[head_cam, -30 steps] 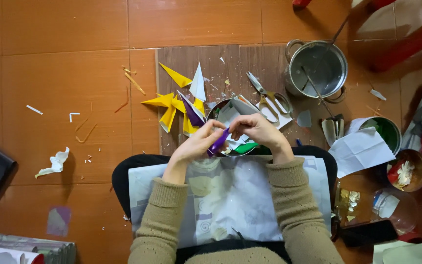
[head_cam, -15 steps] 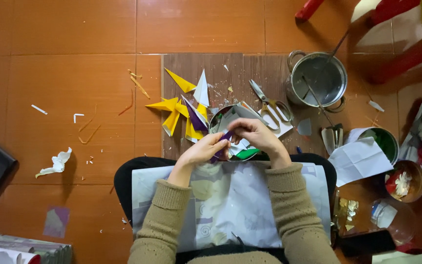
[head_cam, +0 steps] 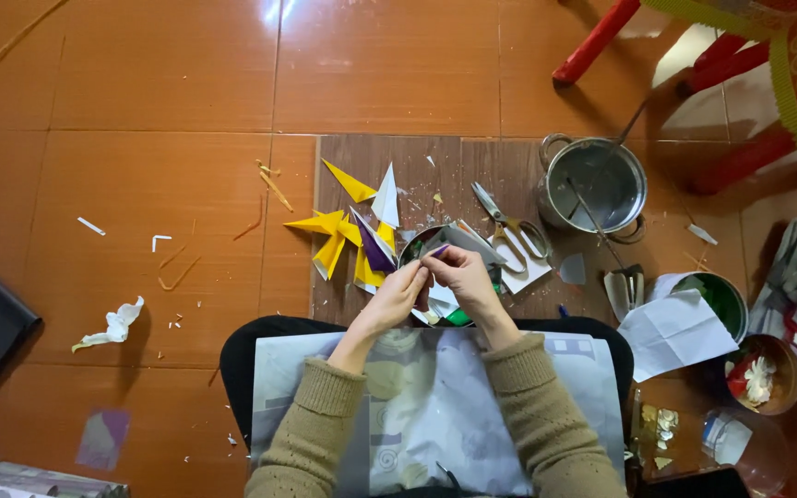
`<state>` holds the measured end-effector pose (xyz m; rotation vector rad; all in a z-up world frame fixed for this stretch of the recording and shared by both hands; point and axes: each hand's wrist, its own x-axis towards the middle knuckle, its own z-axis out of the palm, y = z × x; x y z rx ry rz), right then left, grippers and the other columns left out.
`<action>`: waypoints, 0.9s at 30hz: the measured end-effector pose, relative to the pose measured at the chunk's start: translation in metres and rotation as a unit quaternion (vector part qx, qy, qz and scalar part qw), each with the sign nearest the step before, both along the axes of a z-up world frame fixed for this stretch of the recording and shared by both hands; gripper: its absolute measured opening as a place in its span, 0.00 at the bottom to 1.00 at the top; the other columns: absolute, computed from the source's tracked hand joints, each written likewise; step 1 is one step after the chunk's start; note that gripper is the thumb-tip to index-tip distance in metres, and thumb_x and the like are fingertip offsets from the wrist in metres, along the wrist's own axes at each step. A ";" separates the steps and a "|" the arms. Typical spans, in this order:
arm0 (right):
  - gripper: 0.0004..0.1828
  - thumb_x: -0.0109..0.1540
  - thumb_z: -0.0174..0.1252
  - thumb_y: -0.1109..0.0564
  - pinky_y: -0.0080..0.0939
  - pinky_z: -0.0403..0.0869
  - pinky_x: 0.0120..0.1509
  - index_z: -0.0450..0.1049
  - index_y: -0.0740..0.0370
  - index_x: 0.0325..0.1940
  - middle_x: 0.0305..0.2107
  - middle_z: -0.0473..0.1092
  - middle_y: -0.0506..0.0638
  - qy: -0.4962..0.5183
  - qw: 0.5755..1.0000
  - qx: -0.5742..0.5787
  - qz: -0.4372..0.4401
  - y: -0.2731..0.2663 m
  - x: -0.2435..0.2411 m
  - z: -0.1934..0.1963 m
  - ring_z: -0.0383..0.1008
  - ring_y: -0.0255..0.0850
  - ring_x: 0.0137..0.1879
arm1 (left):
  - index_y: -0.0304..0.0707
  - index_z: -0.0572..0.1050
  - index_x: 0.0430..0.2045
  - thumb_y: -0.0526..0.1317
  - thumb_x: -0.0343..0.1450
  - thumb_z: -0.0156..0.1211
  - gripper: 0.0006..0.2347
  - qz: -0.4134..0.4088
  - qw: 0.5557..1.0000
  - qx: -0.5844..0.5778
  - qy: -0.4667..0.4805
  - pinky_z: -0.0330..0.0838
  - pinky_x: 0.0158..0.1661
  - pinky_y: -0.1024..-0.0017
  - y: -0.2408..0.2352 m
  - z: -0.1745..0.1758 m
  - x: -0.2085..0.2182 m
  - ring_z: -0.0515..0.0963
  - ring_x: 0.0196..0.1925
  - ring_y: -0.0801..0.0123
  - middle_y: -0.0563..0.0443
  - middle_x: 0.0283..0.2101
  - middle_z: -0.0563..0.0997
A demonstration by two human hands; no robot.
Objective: Folding and cutting colored paper to create decorative pieces.
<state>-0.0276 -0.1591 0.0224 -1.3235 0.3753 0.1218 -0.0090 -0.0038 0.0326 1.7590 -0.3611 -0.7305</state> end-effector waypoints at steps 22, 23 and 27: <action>0.07 0.59 0.64 0.60 0.19 0.53 0.20 0.74 0.59 0.27 0.12 0.59 0.42 -0.003 0.977 -0.014 -0.211 -0.026 0.009 -0.009 0.57 0.23 0.17 | 0.39 0.72 0.22 0.41 0.76 0.40 0.14 -0.016 0.999 0.049 0.013 0.74 0.35 0.62 0.002 -0.016 -0.005 0.81 0.27 0.57 0.48 0.14 0.78; 0.04 0.59 0.62 0.60 0.20 0.57 0.21 0.74 0.61 0.31 0.15 0.63 0.46 0.018 0.990 -0.021 -0.141 -0.023 0.009 -0.001 0.61 0.27 0.19 | 0.42 0.73 0.22 0.42 0.75 0.41 0.14 0.013 0.998 0.042 0.045 0.74 0.34 0.68 0.000 -0.017 -0.004 0.80 0.26 0.63 0.51 0.15 0.78; 0.07 0.55 0.67 0.59 0.24 0.63 0.24 0.77 0.64 0.29 0.15 0.68 0.50 0.041 0.997 -0.027 0.062 -0.001 0.000 -0.004 0.67 0.32 0.21 | 0.32 0.77 0.32 0.43 0.74 0.46 0.13 0.041 0.996 0.066 0.052 0.72 0.43 0.56 -0.001 -0.011 -0.007 0.81 0.40 0.49 0.34 0.30 0.81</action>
